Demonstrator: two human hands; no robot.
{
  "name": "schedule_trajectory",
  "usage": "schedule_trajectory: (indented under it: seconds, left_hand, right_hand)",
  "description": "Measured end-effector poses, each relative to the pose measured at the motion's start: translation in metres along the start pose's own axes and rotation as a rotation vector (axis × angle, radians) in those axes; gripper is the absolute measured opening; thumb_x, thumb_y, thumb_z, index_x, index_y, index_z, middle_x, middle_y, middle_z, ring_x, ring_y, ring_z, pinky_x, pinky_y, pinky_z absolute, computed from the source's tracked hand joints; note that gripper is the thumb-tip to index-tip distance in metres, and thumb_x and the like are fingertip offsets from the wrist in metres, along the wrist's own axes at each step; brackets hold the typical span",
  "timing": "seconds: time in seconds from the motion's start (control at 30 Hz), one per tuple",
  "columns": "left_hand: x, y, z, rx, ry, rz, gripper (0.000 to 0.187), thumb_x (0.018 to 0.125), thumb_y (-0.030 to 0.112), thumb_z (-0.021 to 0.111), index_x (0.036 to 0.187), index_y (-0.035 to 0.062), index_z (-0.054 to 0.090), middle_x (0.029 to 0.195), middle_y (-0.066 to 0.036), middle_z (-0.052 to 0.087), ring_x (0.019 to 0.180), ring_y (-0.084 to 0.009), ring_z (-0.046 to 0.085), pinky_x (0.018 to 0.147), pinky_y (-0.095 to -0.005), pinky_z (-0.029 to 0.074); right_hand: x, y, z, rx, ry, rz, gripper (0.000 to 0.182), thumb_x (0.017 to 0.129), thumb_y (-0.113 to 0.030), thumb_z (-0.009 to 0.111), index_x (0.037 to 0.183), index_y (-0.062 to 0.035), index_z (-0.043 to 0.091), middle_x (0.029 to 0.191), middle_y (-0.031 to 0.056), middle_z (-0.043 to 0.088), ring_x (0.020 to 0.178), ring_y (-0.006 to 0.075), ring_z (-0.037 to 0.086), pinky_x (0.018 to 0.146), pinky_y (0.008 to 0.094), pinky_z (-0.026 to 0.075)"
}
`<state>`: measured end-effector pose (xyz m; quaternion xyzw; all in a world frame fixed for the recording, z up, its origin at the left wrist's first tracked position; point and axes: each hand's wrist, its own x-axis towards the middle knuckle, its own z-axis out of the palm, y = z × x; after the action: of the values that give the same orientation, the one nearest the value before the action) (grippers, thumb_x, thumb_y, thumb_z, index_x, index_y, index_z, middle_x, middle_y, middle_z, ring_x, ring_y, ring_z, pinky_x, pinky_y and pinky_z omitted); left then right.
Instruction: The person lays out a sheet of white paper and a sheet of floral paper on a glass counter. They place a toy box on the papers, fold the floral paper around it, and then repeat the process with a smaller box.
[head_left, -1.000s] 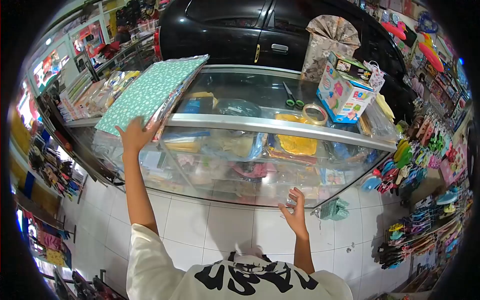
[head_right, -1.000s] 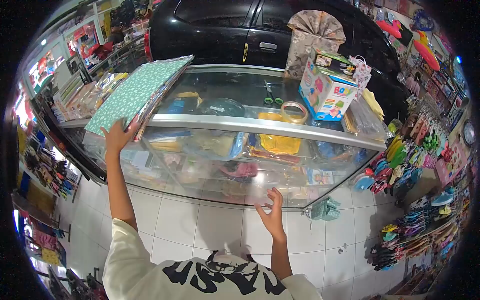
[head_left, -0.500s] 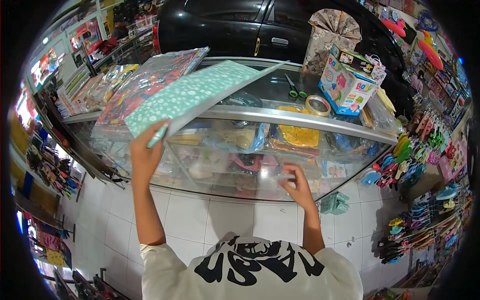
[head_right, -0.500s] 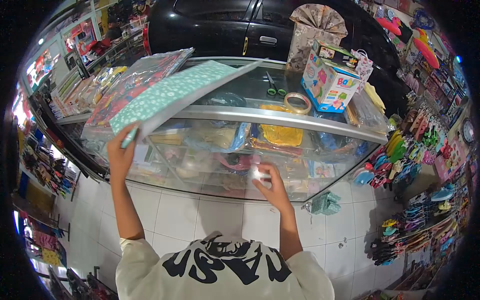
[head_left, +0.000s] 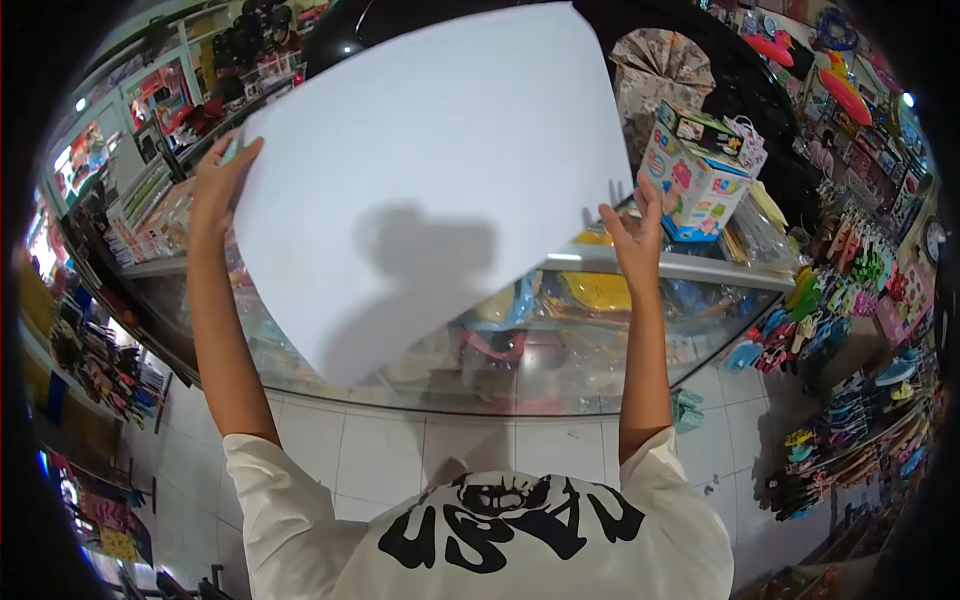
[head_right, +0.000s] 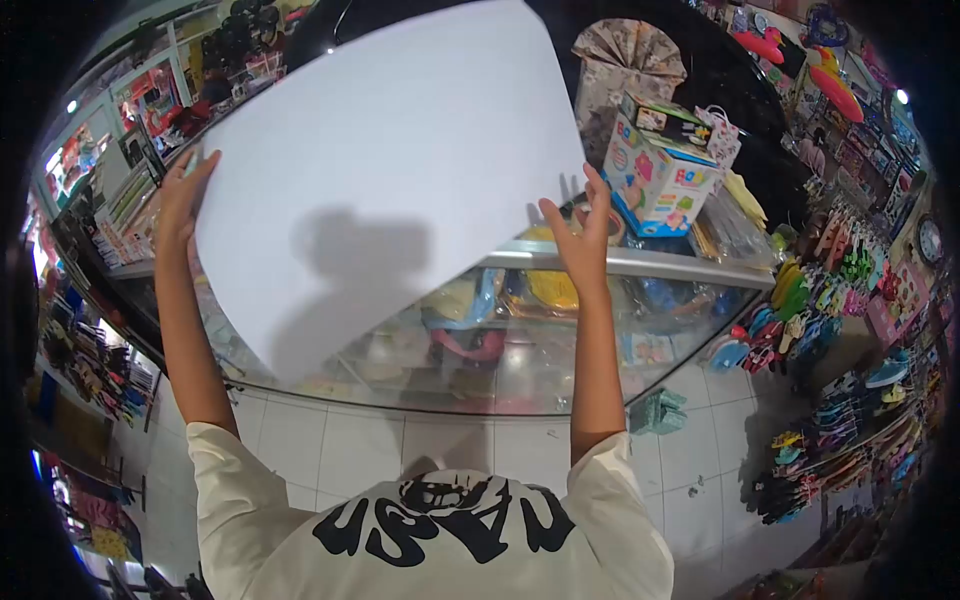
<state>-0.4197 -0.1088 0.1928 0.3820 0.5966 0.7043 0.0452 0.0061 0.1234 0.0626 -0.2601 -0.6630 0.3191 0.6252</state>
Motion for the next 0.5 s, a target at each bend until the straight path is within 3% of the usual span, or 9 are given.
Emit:
schedule_trajectory:
  seconds: [0.1, 0.13, 0.17, 0.23, 0.33, 0.43, 0.5]
  left_hand:
    - [0.033, -0.033, -0.002, 0.248, -0.048, -0.011, 0.035, 0.075, 0.015, 0.074, 0.106, 0.0042, 0.063, 0.092, -0.004, 0.064, 0.072, -0.0112, 0.060, 0.065, -0.0239, 0.049]
    - [0.040, -0.042, 0.001, 0.324, -0.072, 0.052, 0.033, 0.075, 0.015, 0.073, 0.105, 0.0043, 0.064, 0.091, -0.004, 0.064, 0.072, -0.0108, 0.059, 0.066, -0.0238, 0.048]
    - [0.045, -0.052, 0.003, 0.394, -0.092, 0.119, 0.031, 0.076, 0.015, 0.072, 0.104, 0.0043, 0.065, 0.090, -0.003, 0.063, 0.073, -0.0103, 0.058, 0.067, -0.0236, 0.047]
    - [0.071, -0.083, 0.006, 0.314, -0.210, 0.066, 0.029, 0.076, 0.015, 0.070, 0.104, 0.0046, 0.065, 0.088, -0.002, 0.063, 0.078, -0.0100, 0.057, 0.072, -0.0246, 0.046]
    - [0.096, -0.111, 0.008, 0.531, -0.303, 0.104, 0.030, 0.074, 0.014, 0.070, 0.102, 0.0043, 0.065, 0.089, -0.005, 0.065, 0.081, -0.0113, 0.058, 0.074, -0.0266, 0.047]
    - [0.123, -0.138, 0.005, 0.599, -0.352, 0.225, 0.030, 0.073, 0.014, 0.070, 0.100, 0.0028, 0.065, 0.088, -0.008, 0.065, 0.080, -0.0152, 0.060, 0.075, -0.0286, 0.047]
    - [0.136, -0.149, 0.007, 0.685, -0.371, 0.265, 0.033, 0.072, 0.014, 0.070, 0.102, 0.0023, 0.063, 0.089, -0.009, 0.065, 0.082, -0.0185, 0.061, 0.078, -0.0300, 0.046]
  right_hand:
    - [0.010, 0.009, 0.013, -0.258, -0.097, -0.315, 0.051, 0.082, -0.019, 0.067, 0.128, -0.0079, 0.048, 0.141, 0.0186, 0.036, 0.132, 0.0335, 0.032, 0.106, 0.0427, 0.028]
    - [0.006, 0.001, 0.024, -0.217, -0.129, -0.290, 0.044, 0.086, -0.031, 0.062, 0.124, -0.0084, 0.054, 0.140, 0.0163, 0.039, 0.134, 0.0338, 0.029, 0.108, 0.0527, 0.019]
    - [0.000, -0.003, 0.033, -0.393, -0.201, -0.243, 0.045, 0.087, -0.035, 0.058, 0.124, -0.0090, 0.054, 0.140, 0.0150, 0.039, 0.134, 0.0334, 0.029, 0.107, 0.0562, 0.015]
    - [-0.008, -0.009, 0.049, -0.747, -0.330, -0.153, 0.050, 0.089, -0.045, 0.052, 0.125, -0.0101, 0.054, 0.140, 0.0123, 0.040, 0.135, 0.0327, 0.028, 0.105, 0.0633, 0.006]
    - [-0.016, -0.005, 0.068, -0.802, -0.568, 0.017, 0.056, 0.089, -0.054, 0.043, 0.124, -0.0116, 0.055, 0.140, 0.0103, 0.041, 0.135, 0.0329, 0.027, 0.102, 0.0676, -0.003]
    - [-0.027, -0.012, 0.087, -0.839, -0.652, 0.176, 0.058, 0.089, -0.056, 0.042, 0.123, -0.0115, 0.055, 0.140, 0.0116, 0.041, 0.135, 0.0321, 0.027, 0.101, 0.0688, -0.001]
    - [-0.037, -0.011, 0.094, -0.935, -0.597, 0.149, 0.060, 0.087, -0.058, 0.044, 0.124, -0.0112, 0.054, 0.140, 0.0120, 0.041, 0.135, 0.0301, 0.029, 0.102, 0.0684, 0.001]
